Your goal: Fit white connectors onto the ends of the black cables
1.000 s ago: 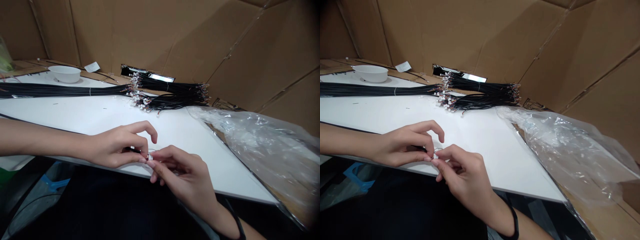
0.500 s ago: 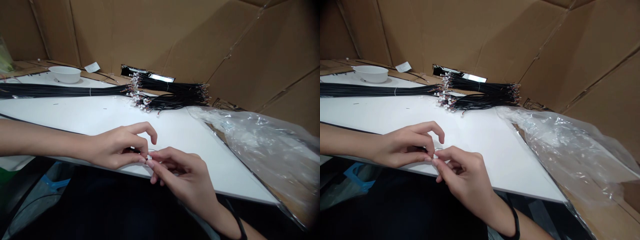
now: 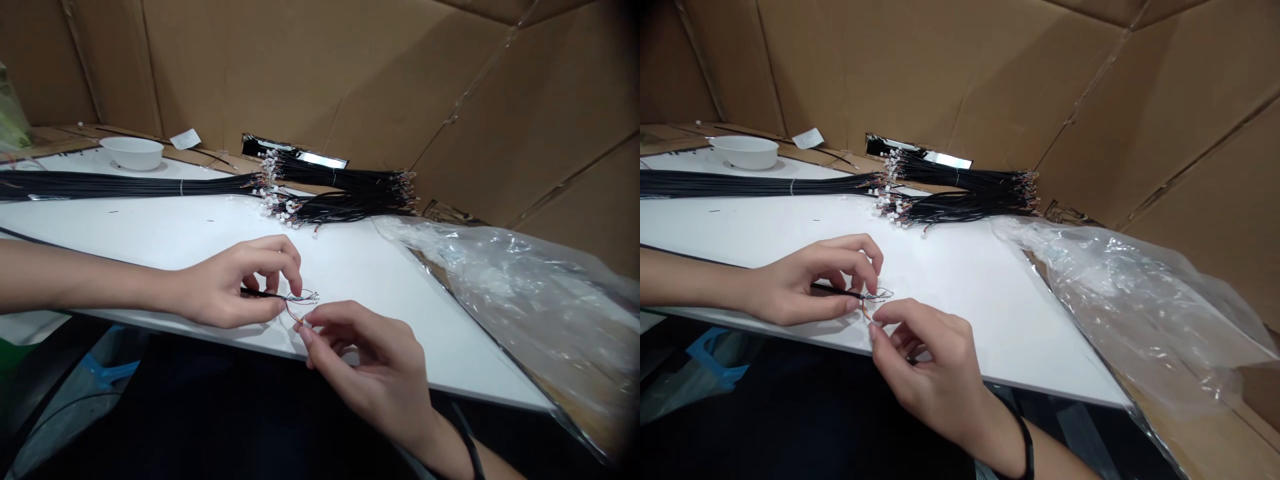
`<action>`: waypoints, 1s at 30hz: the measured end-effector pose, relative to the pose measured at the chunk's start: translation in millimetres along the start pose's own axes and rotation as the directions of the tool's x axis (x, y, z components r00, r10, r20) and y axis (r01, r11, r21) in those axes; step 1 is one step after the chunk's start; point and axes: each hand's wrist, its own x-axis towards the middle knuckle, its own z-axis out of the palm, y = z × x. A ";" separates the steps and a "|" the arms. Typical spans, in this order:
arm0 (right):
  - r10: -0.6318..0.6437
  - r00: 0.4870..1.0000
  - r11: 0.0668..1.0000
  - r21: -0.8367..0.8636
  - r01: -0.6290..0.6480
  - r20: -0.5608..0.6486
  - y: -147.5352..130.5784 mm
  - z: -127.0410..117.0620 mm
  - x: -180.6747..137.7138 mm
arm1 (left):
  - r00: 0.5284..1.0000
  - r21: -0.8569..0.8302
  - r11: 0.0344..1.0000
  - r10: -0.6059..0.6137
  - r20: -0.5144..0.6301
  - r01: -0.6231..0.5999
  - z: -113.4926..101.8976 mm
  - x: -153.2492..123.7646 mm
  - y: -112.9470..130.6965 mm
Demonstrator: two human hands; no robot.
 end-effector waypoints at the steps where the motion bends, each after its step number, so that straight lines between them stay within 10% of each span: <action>1: 0.012 1.000 1.000 0.005 -0.012 0.003 -0.2 -0.1 0.0 | 1.000 -0.020 1.000 -0.010 -0.005 0.009 -0.1 0.1 -0.3; 30: 0.007 1.000 0.994 0.108 -0.006 -0.007 4.0 4.2 -1.5 | 0.999 -0.130 0.991 -0.043 -0.031 0.039 -1.6 4.2 -6.8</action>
